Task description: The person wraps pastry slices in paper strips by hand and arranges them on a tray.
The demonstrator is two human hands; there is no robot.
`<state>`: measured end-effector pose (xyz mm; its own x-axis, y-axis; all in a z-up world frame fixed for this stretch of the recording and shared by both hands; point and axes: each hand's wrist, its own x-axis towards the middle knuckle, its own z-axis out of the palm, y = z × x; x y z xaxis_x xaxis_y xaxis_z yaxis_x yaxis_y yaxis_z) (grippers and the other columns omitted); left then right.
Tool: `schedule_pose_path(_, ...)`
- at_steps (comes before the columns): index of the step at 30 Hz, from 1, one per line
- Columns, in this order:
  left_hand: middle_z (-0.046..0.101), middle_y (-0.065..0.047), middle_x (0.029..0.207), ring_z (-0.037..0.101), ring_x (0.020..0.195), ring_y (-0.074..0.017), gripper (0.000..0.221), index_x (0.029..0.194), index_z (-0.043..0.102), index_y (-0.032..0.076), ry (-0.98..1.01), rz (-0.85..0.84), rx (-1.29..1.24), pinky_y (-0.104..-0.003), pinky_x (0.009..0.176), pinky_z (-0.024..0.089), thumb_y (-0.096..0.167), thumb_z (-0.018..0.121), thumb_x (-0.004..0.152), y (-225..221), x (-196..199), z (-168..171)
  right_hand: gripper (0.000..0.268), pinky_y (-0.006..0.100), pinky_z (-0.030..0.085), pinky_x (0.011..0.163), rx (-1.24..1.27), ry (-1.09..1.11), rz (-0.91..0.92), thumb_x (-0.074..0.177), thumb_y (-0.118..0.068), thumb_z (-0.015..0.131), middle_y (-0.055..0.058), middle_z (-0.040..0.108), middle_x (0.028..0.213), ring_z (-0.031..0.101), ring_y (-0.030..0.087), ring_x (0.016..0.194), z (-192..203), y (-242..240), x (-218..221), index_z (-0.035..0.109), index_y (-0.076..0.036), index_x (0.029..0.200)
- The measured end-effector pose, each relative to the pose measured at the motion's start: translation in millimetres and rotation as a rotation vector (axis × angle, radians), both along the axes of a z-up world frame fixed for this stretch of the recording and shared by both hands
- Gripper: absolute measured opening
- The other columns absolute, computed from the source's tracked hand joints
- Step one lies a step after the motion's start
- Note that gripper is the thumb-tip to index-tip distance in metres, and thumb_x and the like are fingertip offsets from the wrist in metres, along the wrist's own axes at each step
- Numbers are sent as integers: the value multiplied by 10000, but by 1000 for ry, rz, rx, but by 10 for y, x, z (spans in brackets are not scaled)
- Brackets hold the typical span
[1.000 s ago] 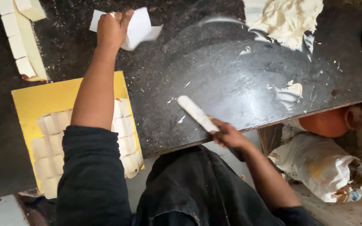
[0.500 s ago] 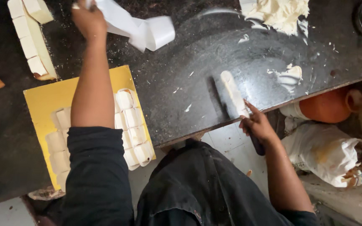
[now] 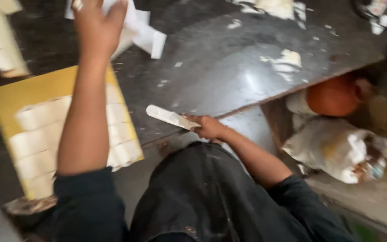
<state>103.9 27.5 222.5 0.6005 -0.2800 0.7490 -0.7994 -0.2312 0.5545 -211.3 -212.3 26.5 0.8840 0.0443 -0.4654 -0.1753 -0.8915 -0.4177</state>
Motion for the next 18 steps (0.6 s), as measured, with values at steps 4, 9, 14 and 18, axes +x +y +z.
schedule_pose_path(4,679,-129,1222,697,1152,-226,383,1293,635,-42,720,-487,-209,-371,1040,582,67,797,964,-171,-1046,47,737,364,545,500,374,-37,-709,807,-37,605,105,710,799,611,156,568,184,-2005,-766,508,-153,1528)
schedule_pose_path(9,737,-162,1113,717,970,-210,477,1317,632,-9,826,216,230,-372,831,581,119,792,887,-627,-1384,-628,502,441,547,517,-72,-364,-1144,884,-122,597,244,699,739,695,347,583,136,-4041,-1297,597,-119,1386)
schedule_pose_path(14,719,-152,1187,710,1089,-260,535,1333,631,9,814,5,135,-367,927,557,161,784,843,-1199,-1682,-774,623,480,539,579,-234,-318,-377,908,-113,656,254,692,779,663,401,649,-528,-3012,-805,482,-118,1506)
schedule_pose_path(18,735,-133,1185,711,1077,-229,421,1277,682,-24,1007,-432,-563,-369,987,582,89,810,892,-1711,-1818,-446,691,460,494,575,336,-97,-420,954,-77,627,206,662,774,593,351,638,174,-2745,-734,405,-142,1605)
